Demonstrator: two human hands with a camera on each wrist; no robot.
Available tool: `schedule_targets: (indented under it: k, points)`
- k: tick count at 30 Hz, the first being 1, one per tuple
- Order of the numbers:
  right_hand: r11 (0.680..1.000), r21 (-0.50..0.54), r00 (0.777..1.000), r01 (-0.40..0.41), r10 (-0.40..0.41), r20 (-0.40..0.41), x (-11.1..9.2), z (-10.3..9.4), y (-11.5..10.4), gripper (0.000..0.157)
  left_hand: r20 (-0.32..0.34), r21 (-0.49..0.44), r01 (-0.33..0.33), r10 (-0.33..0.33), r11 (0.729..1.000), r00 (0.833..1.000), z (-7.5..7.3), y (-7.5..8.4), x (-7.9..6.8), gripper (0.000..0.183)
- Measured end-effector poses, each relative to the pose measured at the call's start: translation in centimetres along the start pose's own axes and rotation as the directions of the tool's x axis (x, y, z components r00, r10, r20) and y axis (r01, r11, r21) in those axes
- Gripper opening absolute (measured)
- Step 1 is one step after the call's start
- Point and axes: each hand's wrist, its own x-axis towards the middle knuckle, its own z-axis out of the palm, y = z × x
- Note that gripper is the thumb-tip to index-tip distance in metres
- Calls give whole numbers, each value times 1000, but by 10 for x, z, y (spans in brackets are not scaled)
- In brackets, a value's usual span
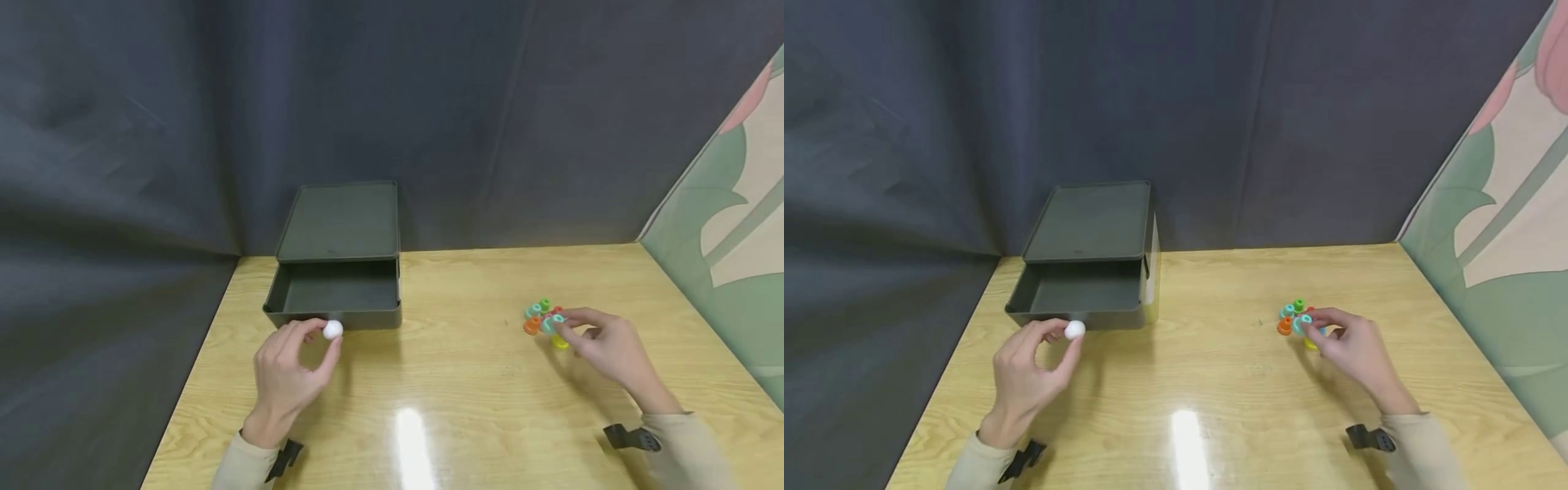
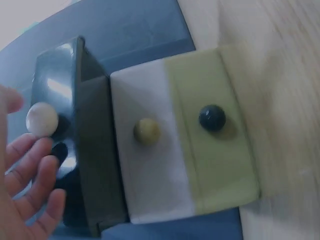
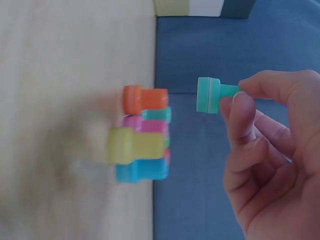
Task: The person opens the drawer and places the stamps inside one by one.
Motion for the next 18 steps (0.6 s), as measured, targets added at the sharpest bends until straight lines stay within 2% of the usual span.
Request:
schedule_targets:
  k: [2, 4, 6, 8, 11, 13, 16, 18]
  points:
    - [1000, 14, 1000, 0, 0, 7, 2, -4, -6, 32, -67, -26, 0, -2, 1000, 998, -3, -4, 3, 28]
    - [1000, 23, 1000, 7, -7, 8, 6, -8, -13, 30, -154, -71, 31, -42, 997, 987, -8, -10, 9, 27]
    - [999, 31, 1000, 12, -12, 8, 10, -12, -19, 30, -209, -117, 93, -116, 989, 971, -14, -17, 19, 27]
    - [999, 32, 1000, 12, -12, 7, 15, -14, -25, 30, -206, -157, 177, -207, 972, 956, -19, -23, 29, 28]
    - [999, 36, 1000, 0, -1, 19, 20, -17, -31, 31, -82, -204, 319, -341, 925, 936, -28, -30, 40, 32]
    - [999, 44, 1000, -6, 5, 31, 23, -19, -35, 32, 39, -252, 409, -413, 877, 910, -32, -36, 45, 36]
    - [998, 67, 999, -7, 4, 52, 28, -21, -42, 33, 247, -335, 534, -474, 777, 845, -35, -44, 50, 42]
    - [997, 78, 998, -8, 3, 58, 31, -23, -48, 33, 377, -355, 599, -476, 718, 795, -37, -49, 51, 45]
